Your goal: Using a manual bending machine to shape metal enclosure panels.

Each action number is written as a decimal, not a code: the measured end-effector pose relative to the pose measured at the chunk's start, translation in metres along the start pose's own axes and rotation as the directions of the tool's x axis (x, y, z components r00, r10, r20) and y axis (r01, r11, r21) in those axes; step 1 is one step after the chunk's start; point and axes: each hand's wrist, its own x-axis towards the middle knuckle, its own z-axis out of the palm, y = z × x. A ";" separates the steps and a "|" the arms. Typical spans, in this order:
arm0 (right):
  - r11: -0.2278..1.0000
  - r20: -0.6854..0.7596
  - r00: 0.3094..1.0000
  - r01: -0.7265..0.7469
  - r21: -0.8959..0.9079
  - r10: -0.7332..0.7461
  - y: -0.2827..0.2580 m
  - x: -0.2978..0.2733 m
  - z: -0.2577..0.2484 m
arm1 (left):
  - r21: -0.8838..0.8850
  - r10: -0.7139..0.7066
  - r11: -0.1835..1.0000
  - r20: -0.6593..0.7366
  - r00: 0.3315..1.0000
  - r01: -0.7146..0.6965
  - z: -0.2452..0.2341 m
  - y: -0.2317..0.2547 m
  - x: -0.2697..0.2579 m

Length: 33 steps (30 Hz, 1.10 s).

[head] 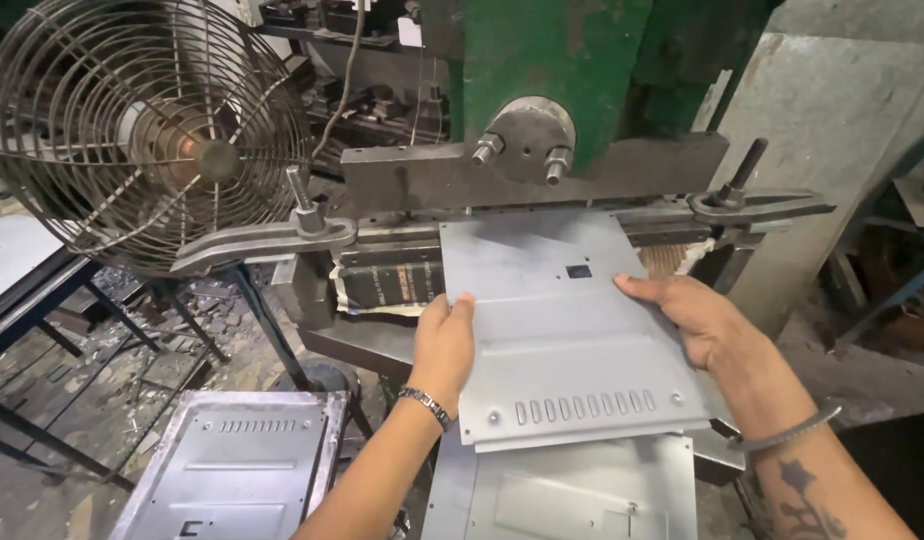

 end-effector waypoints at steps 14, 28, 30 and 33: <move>0.999 -0.051 0.999 0.010 -0.046 -0.012 -0.007 -0.017 0.014 | -0.010 -0.080 0.997 -0.009 0.997 0.080 -0.001 0.002 -0.004; 0.880 -0.206 0.968 0.027 -0.474 -0.141 0.050 -0.085 -0.032 | -0.009 -0.114 0.992 0.296 0.948 0.122 -0.086 -0.016 -0.049; 0.879 -0.252 0.962 -0.030 -0.476 -0.104 0.071 -0.094 -0.042 | 0.077 -0.068 0.996 0.257 0.964 0.049 -0.125 -0.040 -0.048; 0.847 -0.319 0.924 0.009 -0.532 -0.210 0.090 -0.106 -0.057 | 0.474 0.210 0.877 -0.229 0.950 -0.080 -0.197 -0.090 -0.040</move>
